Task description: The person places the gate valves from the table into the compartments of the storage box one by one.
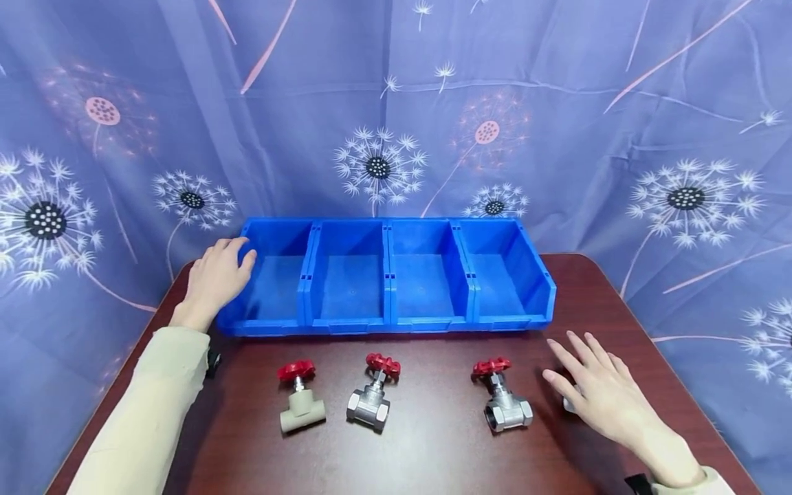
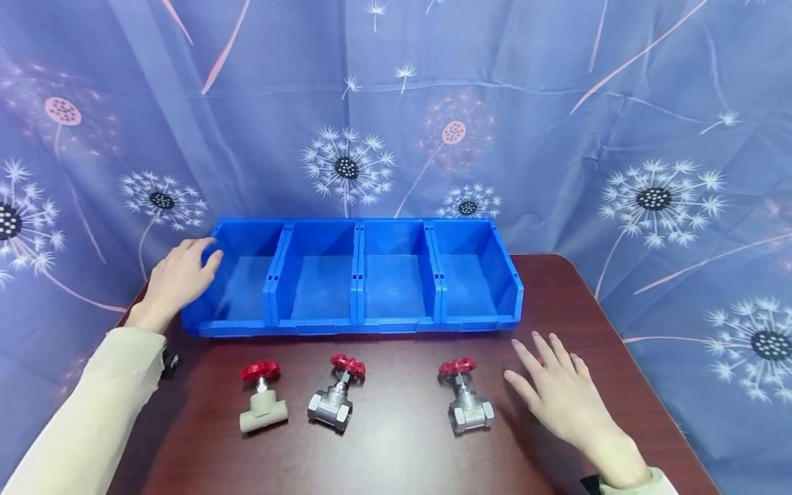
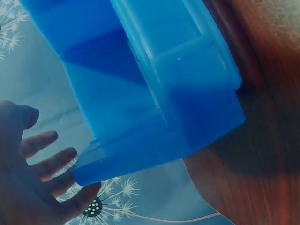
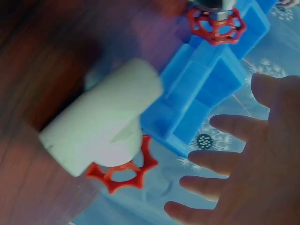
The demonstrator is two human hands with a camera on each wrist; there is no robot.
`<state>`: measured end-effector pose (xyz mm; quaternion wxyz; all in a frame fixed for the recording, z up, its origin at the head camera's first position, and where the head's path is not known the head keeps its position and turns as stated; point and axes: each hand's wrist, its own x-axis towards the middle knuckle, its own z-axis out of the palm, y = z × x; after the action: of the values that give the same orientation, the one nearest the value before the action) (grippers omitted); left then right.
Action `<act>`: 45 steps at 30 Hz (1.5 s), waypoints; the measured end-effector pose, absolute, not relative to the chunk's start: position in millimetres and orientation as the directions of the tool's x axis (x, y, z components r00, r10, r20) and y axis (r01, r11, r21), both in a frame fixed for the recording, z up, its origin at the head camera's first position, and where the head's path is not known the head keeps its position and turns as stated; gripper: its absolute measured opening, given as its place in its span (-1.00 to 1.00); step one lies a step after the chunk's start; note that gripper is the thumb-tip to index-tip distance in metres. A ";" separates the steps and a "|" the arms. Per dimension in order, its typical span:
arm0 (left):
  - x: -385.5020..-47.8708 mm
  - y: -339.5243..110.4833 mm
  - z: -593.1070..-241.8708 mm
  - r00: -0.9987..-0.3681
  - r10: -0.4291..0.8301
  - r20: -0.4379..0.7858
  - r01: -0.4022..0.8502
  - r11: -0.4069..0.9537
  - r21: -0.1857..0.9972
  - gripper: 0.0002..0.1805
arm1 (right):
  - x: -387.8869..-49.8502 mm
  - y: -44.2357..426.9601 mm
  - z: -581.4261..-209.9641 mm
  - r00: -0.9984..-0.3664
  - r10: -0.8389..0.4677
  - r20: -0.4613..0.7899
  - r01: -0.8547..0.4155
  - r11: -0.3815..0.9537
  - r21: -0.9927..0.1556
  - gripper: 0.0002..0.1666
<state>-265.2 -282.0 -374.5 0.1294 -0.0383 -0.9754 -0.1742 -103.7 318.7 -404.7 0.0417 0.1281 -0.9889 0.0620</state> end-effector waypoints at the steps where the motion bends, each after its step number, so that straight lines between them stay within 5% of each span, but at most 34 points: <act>1: -267.7 -281.6 -373.4 -0.966 0.018 0.259 0.108 0.935 0.337 -0.37 | -104.3 321.0 -405.3 -0.964 -0.247 0.101 -0.257 0.961 -0.102 -0.27; 26: -292.1 -303.4 -369.6 -0.993 -0.114 -0.005 -0.103 0.871 0.480 -0.37 | -105.1 337.4 -414.2 -0.936 -0.318 0.151 -0.324 0.946 -0.017 -0.37; 33: -294.5 -306.1 -375.5 -0.990 -0.139 -0.025 -0.132 0.852 0.507 -0.33 | -99.2 337.9 -419.1 -0.932 -0.309 0.191 -0.319 0.948 -0.022 -0.45; 45: -295.2 -313.7 -379.4 -0.991 -0.133 -0.012 -0.120 0.857 0.501 -0.31 | -94.6 339.2 -430.1 -0.957 -0.278 0.082 -0.283 0.957 -0.056 -0.44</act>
<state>-295.2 -313.7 -379.4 0.0117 0.0656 -0.9635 -0.2591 -94.6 339.2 -430.1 0.0366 0.1421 -0.9886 0.0334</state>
